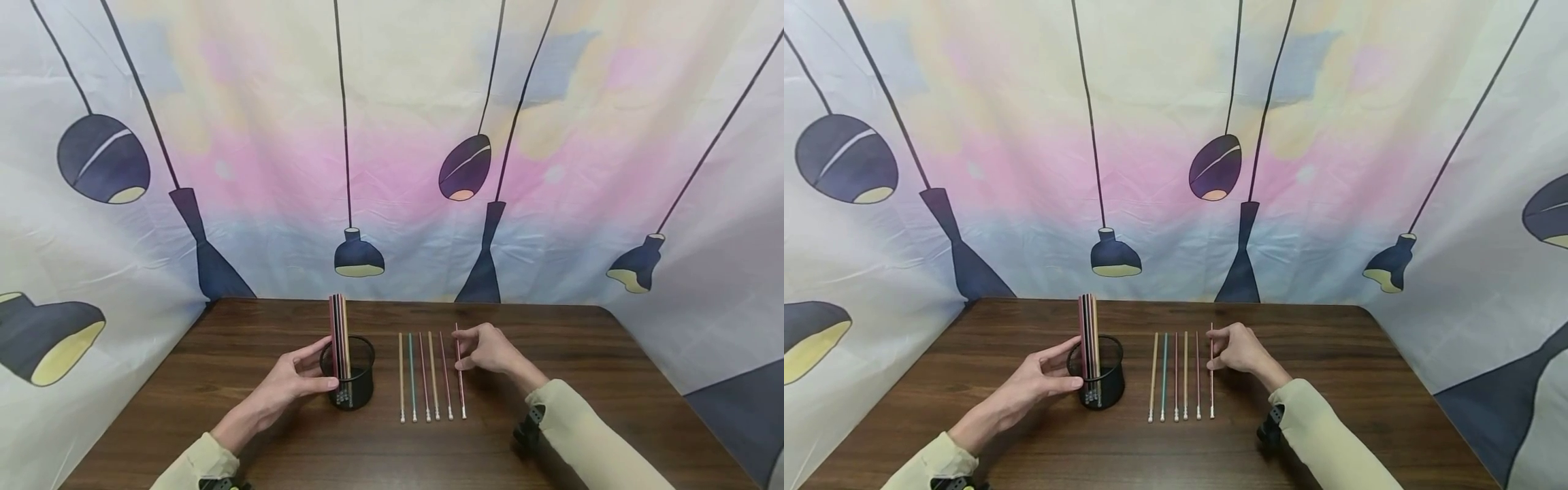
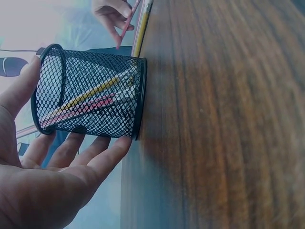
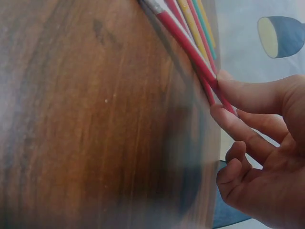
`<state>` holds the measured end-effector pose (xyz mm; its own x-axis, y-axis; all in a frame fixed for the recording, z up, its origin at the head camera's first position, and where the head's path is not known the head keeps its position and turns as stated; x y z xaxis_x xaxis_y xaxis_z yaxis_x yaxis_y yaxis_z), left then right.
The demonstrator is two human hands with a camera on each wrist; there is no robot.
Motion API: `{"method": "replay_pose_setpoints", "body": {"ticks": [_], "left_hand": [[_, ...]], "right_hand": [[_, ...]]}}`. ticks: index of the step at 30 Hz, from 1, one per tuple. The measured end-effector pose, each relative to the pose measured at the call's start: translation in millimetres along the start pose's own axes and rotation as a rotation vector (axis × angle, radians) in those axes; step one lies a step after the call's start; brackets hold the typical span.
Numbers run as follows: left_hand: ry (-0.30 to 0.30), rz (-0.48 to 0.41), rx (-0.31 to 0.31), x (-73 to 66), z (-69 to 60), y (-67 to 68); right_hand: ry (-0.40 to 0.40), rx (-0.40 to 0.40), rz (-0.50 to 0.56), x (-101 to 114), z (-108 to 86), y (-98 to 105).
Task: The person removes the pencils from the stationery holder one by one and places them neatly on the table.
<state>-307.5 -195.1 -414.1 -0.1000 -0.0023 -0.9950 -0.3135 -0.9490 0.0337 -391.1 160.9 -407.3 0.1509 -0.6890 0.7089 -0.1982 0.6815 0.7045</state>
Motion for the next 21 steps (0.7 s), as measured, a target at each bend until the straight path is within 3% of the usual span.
{"method": "replay_pose_setpoints", "body": {"ticks": [21], "left_hand": [[0.001,-0.005,-0.012,0.2,-2.2,0.5]], "right_hand": [[-0.003,0.039,-0.059,-2,10.6,-12]]}}
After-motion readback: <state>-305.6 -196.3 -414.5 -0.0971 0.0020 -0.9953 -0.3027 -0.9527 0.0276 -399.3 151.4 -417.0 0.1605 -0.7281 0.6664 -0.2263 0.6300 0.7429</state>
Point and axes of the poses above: each hand's wrist, its own z-axis towards the middle knuckle, its own y-axis out of the back of the hand, x = y × z, the point moved 8 cm from there along z, towards the middle knuckle, and after that the axes turned 6 degrees about -y, right-handed, at the moved point
